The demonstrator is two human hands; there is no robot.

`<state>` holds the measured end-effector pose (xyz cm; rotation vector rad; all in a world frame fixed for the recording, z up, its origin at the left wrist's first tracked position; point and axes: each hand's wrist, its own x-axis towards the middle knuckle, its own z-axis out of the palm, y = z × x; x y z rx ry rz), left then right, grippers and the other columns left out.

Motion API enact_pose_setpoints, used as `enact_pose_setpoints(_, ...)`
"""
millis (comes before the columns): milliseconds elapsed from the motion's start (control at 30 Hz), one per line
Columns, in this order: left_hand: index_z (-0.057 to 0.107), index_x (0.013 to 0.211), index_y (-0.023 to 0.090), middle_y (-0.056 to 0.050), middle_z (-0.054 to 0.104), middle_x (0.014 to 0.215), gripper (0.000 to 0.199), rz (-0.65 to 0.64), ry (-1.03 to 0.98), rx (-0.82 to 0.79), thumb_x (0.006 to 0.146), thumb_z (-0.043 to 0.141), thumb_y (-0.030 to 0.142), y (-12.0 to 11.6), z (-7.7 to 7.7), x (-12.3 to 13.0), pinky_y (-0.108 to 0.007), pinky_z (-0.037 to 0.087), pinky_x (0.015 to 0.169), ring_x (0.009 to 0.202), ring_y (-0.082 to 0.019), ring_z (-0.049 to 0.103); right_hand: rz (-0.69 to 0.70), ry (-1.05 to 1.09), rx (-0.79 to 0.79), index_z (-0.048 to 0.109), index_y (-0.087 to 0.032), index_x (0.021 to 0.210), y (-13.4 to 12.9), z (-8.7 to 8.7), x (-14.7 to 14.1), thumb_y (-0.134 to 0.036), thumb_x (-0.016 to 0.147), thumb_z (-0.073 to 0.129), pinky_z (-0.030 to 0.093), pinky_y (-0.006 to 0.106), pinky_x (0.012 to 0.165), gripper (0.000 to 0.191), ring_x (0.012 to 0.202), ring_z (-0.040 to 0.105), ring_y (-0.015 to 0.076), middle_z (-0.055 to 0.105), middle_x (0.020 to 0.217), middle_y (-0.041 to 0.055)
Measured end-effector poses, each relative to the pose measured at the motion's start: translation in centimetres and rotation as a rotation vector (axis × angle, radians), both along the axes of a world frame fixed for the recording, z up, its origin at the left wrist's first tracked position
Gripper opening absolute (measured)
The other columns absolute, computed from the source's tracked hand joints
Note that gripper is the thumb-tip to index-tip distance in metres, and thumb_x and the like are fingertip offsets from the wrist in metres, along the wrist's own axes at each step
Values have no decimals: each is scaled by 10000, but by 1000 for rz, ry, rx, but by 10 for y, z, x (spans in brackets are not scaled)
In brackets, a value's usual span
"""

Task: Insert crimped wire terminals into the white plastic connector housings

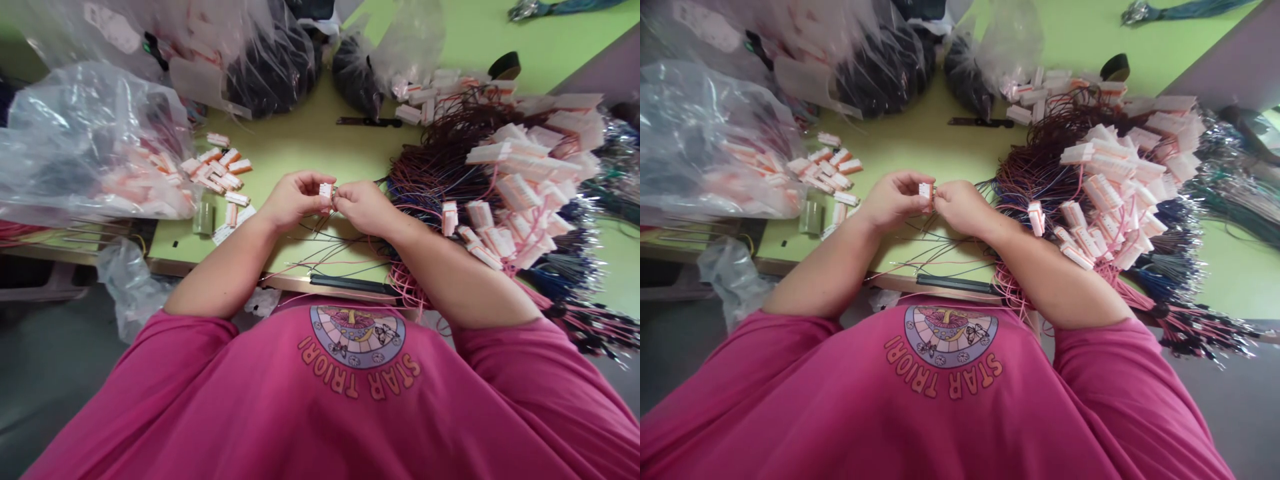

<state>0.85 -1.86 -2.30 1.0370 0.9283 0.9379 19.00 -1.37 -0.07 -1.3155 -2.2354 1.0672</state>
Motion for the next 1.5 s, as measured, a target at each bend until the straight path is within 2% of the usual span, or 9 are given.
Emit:
enact_pose_setpoints(133,714,962,134,5,712,744,400,30,54,4,591,857,83,4,0,-2,-243,563,621,600,-96,646,56,-178,117,703,-131,854,-2,0,-1,-215,949,421,341,272,708,309,742,518,151,660,787,42)
enact_pose_setpoints(333,712,964,152,9,691,768,334,59,53,10,661,808,47,13,-1,-13,-236,546,621,625,-93,639,263,-527,405,723,-137,1055,-25,43,0,-214,984,395,348,320,716,344,891,593,223,717,1062,142)
enact_pose_setpoints(467,687,1028,130,11,665,773,342,45,82,5,708,767,38,11,0,-11,-247,533,628,614,-84,622,777,-655,204,761,-138,865,-43,44,-3,-193,899,521,304,317,632,249,701,586,186,734,829,125)
enact_pose_setpoints(667,677,1064,100,-5,655,787,370,34,79,-42,711,784,73,8,4,-9,-290,538,676,636,-105,637,819,-620,145,768,-134,812,-45,23,-4,-83,763,562,297,331,643,217,662,578,178,731,754,135)
enact_pose_setpoints(833,679,1064,111,3,647,801,401,21,29,-76,686,810,80,9,6,-11,-279,534,654,625,-97,630,878,-298,-163,705,-175,917,-26,28,5,-98,724,605,321,265,606,231,610,472,109,657,731,-6)
enact_pose_setpoints(1000,690,1051,141,20,663,786,412,-6,-69,-161,671,844,102,8,6,-11,-247,540,645,613,-83,625,815,133,-319,633,-135,1163,-37,32,-3,-247,836,659,380,233,627,347,637,497,93,582,714,-53)
enact_pose_setpoints(1133,713,1033,164,23,678,774,468,-48,-161,-199,618,927,186,5,5,-12,-206,536,628,631,-77,631,534,344,-118,656,-150,1142,-43,35,-2,-316,956,507,413,248,692,290,719,556,106,649,802,-6)
enact_pose_setpoints(1333,724,1011,173,5,699,818,476,-84,-193,-230,595,948,226,2,8,-11,-224,573,645,666,-98,661,52,-208,340,720,-165,989,-25,32,28,-205,900,478,371,304,736,261,787,585,181,717,892,75)
enact_pose_setpoints(1500,720,1009,157,11,669,774,444,-77,-200,-192,626,929,237,1,8,-8,-228,579,629,631,-92,643,198,-616,428,706,-213,1164,-33,32,36,-269,1003,396,240,339,605,354,682,558,209,730,852,89)
